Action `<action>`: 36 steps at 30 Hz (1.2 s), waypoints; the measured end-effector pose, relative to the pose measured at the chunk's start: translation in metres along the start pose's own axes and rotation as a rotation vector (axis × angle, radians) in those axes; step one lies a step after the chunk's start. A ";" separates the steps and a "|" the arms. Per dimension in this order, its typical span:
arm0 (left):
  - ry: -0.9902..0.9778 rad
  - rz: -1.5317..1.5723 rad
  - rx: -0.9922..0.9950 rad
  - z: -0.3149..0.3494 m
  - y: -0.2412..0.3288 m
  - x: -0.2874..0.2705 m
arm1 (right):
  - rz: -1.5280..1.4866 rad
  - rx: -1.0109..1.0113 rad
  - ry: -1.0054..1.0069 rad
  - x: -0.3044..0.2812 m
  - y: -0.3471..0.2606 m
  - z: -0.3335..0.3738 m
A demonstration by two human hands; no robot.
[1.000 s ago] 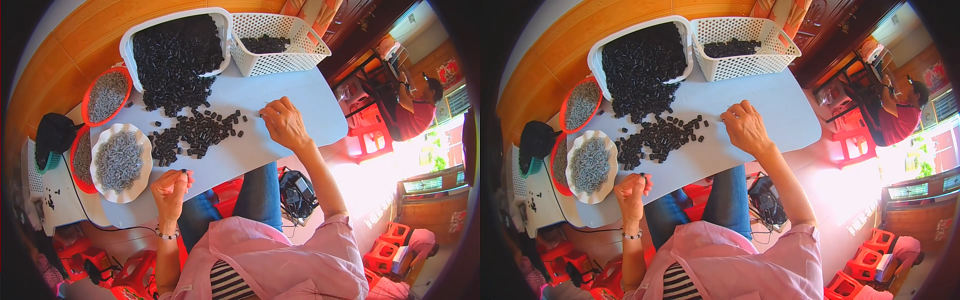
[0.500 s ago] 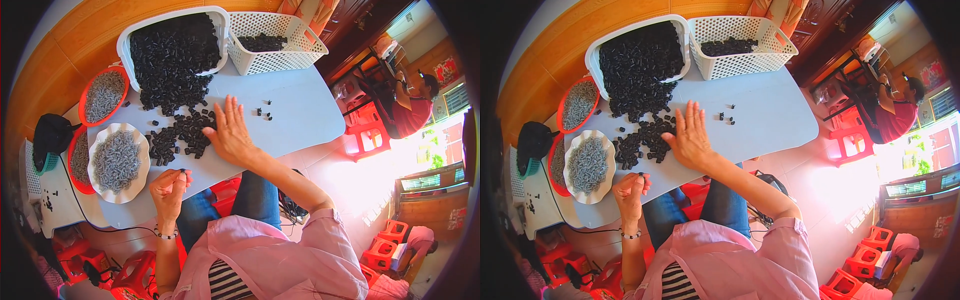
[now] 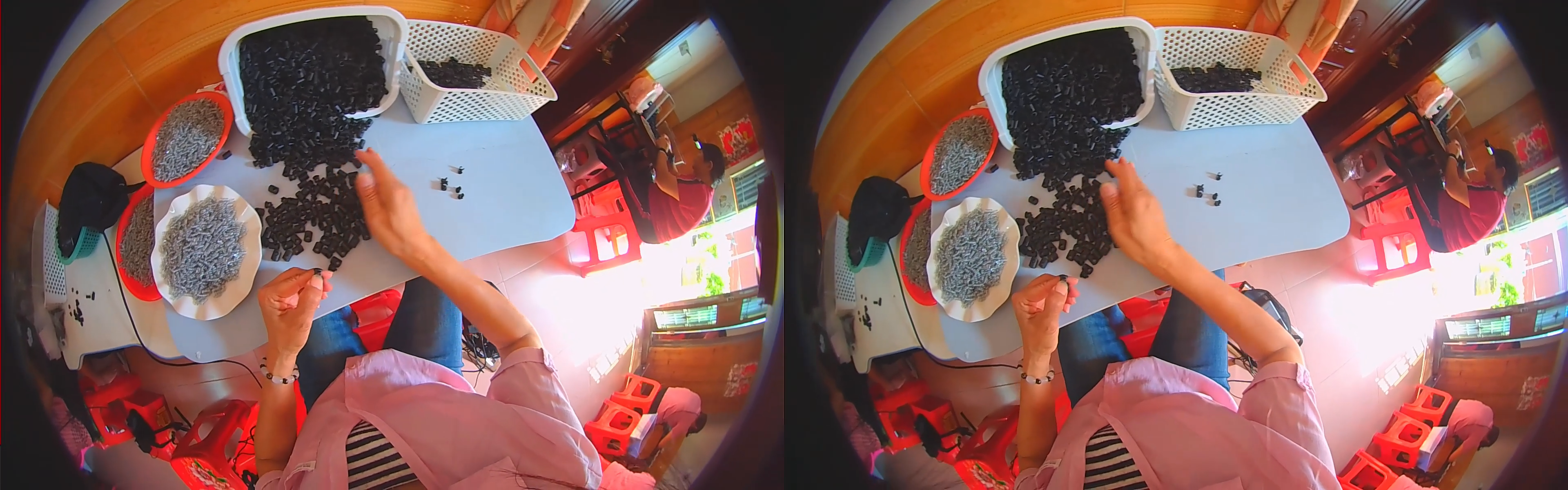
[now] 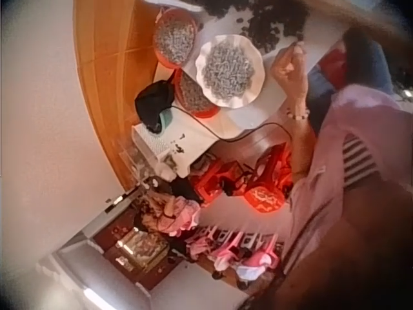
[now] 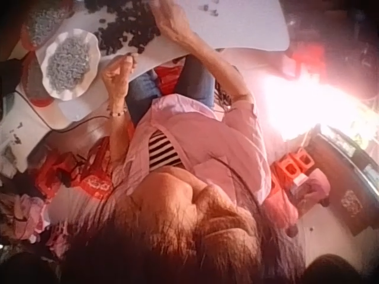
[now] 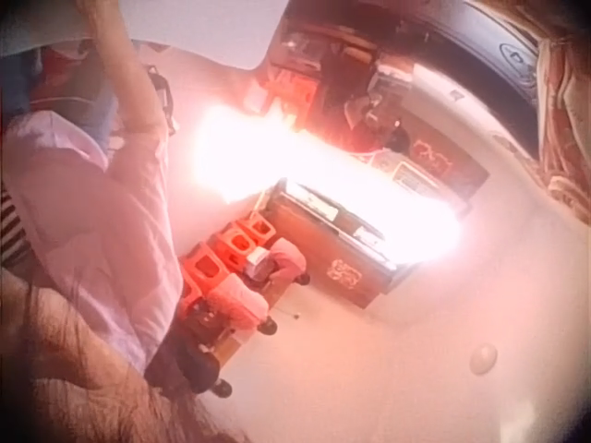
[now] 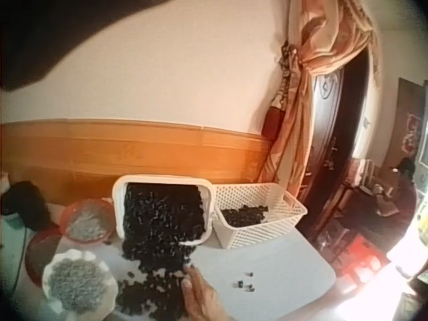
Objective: The person repeatedly picks up small plastic pieces and metal parts from the table, joins them together by hand, and sets the assembled components onto the table.
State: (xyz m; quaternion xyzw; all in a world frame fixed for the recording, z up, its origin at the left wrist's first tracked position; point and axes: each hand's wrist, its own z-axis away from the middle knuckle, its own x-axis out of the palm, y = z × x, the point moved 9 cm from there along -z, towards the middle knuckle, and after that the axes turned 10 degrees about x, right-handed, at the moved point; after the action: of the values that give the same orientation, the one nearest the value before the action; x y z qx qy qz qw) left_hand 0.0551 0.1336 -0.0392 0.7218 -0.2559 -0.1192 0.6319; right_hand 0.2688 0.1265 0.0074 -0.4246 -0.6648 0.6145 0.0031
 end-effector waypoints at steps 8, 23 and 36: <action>-0.022 0.006 0.003 0.001 0.005 0.000 | -0.238 0.259 -0.108 -0.033 0.035 -0.022; 0.002 0.096 -0.057 0.002 0.000 -0.003 | -0.345 0.085 -0.476 0.023 -0.048 0.046; -0.123 0.036 -0.035 0.004 0.000 0.005 | -0.411 0.134 -0.453 0.022 -0.033 0.082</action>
State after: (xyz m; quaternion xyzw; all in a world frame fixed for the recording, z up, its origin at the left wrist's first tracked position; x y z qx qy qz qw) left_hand 0.0579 0.1275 -0.0394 0.6972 -0.3051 -0.1561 0.6296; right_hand 0.1932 0.0765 0.0029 -0.1325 -0.6783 0.7227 0.0070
